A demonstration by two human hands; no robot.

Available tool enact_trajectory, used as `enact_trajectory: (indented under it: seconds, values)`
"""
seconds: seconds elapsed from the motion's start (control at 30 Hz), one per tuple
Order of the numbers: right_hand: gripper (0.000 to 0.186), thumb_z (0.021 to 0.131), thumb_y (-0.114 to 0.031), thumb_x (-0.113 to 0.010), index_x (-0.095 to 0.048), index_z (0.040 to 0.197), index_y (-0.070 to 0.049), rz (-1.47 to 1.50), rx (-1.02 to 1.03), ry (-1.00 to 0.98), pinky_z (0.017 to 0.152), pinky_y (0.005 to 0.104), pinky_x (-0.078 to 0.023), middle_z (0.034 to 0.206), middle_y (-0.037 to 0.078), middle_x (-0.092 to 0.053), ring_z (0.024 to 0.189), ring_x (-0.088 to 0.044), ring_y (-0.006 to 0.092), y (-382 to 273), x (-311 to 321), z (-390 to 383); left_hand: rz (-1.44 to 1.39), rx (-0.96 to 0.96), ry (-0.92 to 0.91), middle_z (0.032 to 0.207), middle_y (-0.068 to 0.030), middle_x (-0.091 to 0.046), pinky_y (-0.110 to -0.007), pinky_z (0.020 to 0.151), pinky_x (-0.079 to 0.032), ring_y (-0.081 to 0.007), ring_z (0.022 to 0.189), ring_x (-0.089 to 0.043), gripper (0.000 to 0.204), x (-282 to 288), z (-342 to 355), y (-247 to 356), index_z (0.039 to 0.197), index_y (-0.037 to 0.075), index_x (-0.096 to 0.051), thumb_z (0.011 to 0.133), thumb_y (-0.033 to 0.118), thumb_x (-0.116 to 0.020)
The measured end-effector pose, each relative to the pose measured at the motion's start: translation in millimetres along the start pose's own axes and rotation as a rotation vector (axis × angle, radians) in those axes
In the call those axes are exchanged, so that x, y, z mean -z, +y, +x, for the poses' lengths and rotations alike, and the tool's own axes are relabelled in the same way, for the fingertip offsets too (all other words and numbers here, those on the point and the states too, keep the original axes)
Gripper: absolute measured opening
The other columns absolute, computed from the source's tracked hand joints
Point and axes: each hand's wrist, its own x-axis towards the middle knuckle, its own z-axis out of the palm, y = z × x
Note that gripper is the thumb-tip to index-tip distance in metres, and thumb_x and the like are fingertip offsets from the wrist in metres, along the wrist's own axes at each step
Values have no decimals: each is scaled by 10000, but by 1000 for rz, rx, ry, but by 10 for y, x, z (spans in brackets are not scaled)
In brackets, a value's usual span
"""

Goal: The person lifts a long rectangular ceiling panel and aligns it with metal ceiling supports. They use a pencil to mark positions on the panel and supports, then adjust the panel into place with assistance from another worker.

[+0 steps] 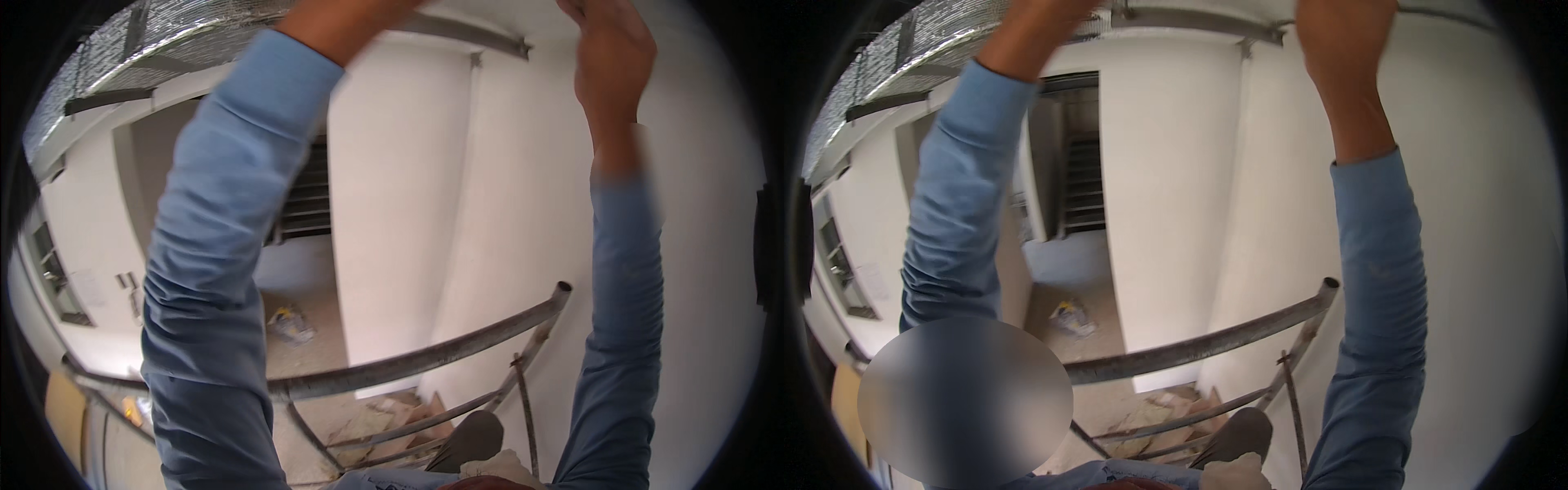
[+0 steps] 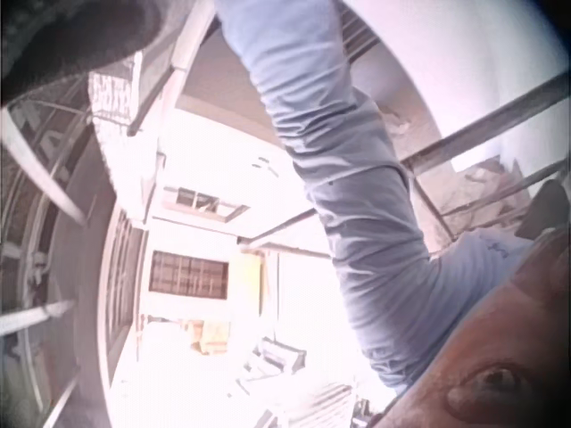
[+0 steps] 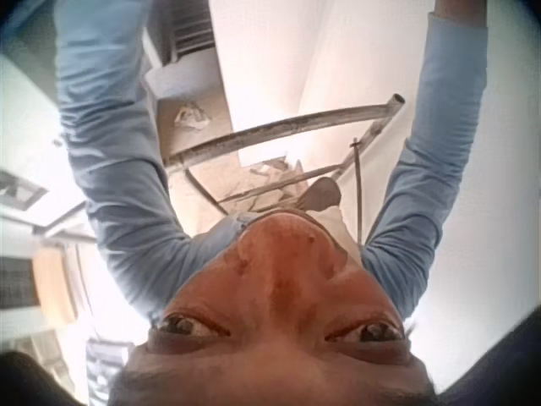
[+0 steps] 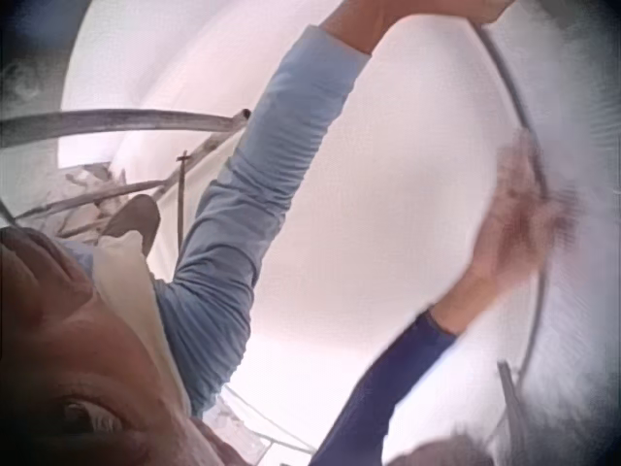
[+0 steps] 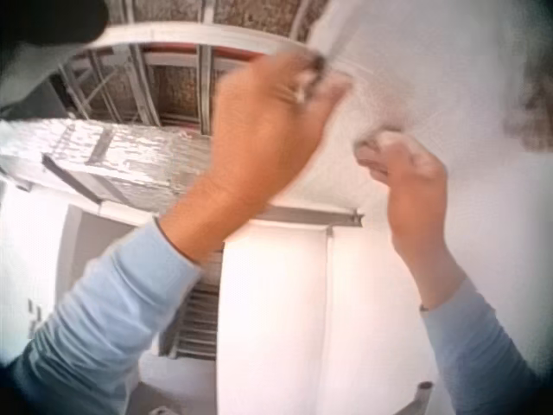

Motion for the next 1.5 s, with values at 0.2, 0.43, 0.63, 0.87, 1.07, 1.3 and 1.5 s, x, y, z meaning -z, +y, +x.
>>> enact_trajectory:
  seconds: [0.2, 0.43, 0.63, 0.87, 1.07, 1.3, 1.5]
  values:
    - [323, 1048, -237, -544, -652, 1140, 53, -221, 64, -30, 869, 261, -529, 1021, 90, -711, 971, -665, 135, -230, -96, -71, -85, 195, 139, 915, -122, -677, -331, 494, -532, -211, 509, -631, 272, -21, -162, 243, 1014, 21, -679, 809, 193, -729]
    - [234, 1048, -173, -504, -605, 1174, -4, -418, -187, -67, 850, 248, -474, 1035, 21, -640, 928, -576, 88, -706, -405, -173, -261, 528, 80, 1278, -53, -619, -264, 506, -530, -160, 627, -665, 484, -36, -222, 306, 1221, 163, -676, 755, 257, -770]
    - [367, 1005, -286, -521, -535, 1269, -33, -251, -415, -267, 1030, 349, -407, 1174, 40, -582, 1137, -526, 149, -1191, -506, -243, -547, 659, 12, 1375, -92, -579, -324, 660, -607, -246, 984, -712, 527, -61, -288, 368, 1382, 164, -578, 885, 265, -723]
    - [352, 1021, -270, -592, -486, 1286, -66, -657, -397, -203, 939, 285, -446, 1205, 41, -557, 1088, -531, 134, -1382, -744, -265, -632, 735, -72, 1496, -214, -428, -397, 737, -624, -384, 1102, -659, 797, 92, -211, 511, 1567, 105, -201, 911, 137, -652]
    - [265, 1050, -251, -543, -531, 1230, -57, -693, -420, -142, 933, 292, -468, 1142, 35, -590, 1049, -533, 116, -1457, -862, -291, -729, 851, -231, 1560, -230, -323, -442, 862, -598, -390, 1159, -634, 703, 200, -106, 679, 1584, 117, -65, 1010, 99, -470]
    - [273, 1075, -329, -490, -601, 1058, -80, -605, -560, -206, 757, 250, -468, 952, -11, -593, 883, -529, 67, -1620, -796, -150, -731, 780, -153, 1599, -223, -242, -427, 915, -576, -381, 1260, -567, 720, 165, 10, 795, 1573, 75, -97, 987, 112, -514]
    - [284, 1071, -370, -480, -555, 1006, -104, -628, -561, -164, 791, 305, -460, 955, -22, -529, 916, -494, 94, -1645, -817, -99, -1049, 1010, 143, 1565, -228, -289, -397, 1031, -486, -379, 1367, -464, 725, 149, -565, 954, 1555, 19, -135, 960, 86, -545]
